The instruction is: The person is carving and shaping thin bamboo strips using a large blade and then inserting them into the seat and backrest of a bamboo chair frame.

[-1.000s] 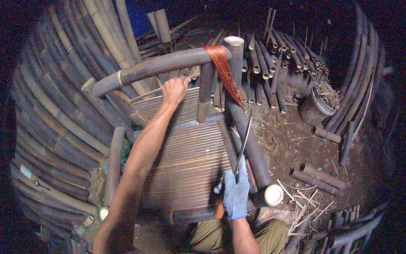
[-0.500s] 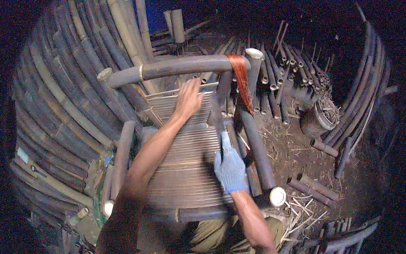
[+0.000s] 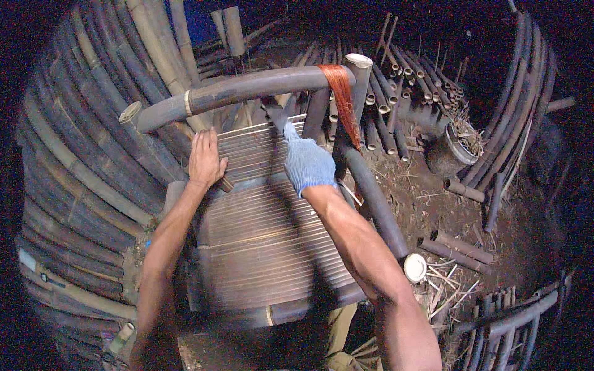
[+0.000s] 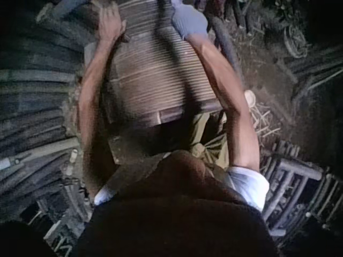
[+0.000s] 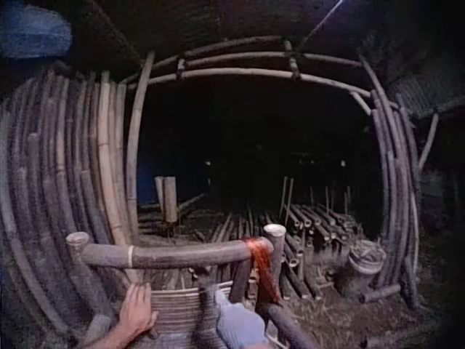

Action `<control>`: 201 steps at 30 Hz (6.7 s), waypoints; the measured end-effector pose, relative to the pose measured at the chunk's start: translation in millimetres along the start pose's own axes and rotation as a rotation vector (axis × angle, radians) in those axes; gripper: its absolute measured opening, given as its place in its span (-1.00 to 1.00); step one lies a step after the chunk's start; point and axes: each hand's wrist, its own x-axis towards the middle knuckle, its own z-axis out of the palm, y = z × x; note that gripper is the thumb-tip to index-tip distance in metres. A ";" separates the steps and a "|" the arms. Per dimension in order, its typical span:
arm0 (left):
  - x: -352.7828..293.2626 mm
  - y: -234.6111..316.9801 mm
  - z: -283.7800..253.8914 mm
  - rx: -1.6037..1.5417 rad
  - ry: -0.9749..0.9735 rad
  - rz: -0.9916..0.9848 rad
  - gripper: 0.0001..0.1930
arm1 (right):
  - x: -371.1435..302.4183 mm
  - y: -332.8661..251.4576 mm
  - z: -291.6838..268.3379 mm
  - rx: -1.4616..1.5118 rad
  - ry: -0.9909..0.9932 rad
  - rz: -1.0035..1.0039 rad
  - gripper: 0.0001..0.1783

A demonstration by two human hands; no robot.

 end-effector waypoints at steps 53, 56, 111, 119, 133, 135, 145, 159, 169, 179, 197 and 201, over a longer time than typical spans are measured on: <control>55.7 80.5 -56.4 -1.291 -0.039 -0.497 -0.61 | 36.6 -29.4 45.4 0.599 0.393 -0.572 -0.40; 45.7 75.8 -71.4 -1.666 -0.058 -0.676 -0.61 | 7.7 -39.5 35.7 0.725 0.046 -0.453 -0.49; 65.3 27.7 31.5 -0.774 0.007 -0.166 -0.41 | -58.3 42.8 7.4 0.672 0.224 -0.131 -0.68; 96.7 188.5 10.0 -1.363 0.222 -0.150 -0.66 | -26.2 156.3 26.2 -0.019 0.407 0.533 -0.36; 176.4 256.1 67.6 -1.746 0.230 -0.530 -0.76 | -60.4 147.8 25.5 -0.037 0.291 0.376 -0.36; 172.9 255.2 61.7 -1.743 0.242 -0.582 -0.78 | -61.5 148.2 25.7 -0.061 0.311 0.359 -0.37; 108.2 263.1 -17.7 -1.708 0.127 -0.609 -0.83 | -63.4 160.2 29.1 0.188 0.452 0.373 -0.50; 19.0 302.8 -109.9 -1.762 0.117 -0.606 -0.85 | -71.5 115.1 -77.0 0.583 0.733 -0.015 -0.24; 62.2 300.0 -105.1 -2.039 0.099 -0.996 -0.67 | -6.3 159.8 -107.9 0.829 0.153 -0.315 -0.60; 131.0 296.4 -101.9 -2.182 -0.093 -0.648 -0.78 | -3.2 196.3 -110.6 0.470 0.358 -0.355 -0.80; 138.4 299.0 -88.7 -1.963 -0.114 -0.631 -0.86 | -36.2 186.5 -140.2 1.086 0.322 -0.151 -0.76; 167.5 294.2 -73.0 -1.852 -0.011 -0.773 -0.89 | -46.3 218.1 -177.6 0.945 0.400 -0.177 -0.76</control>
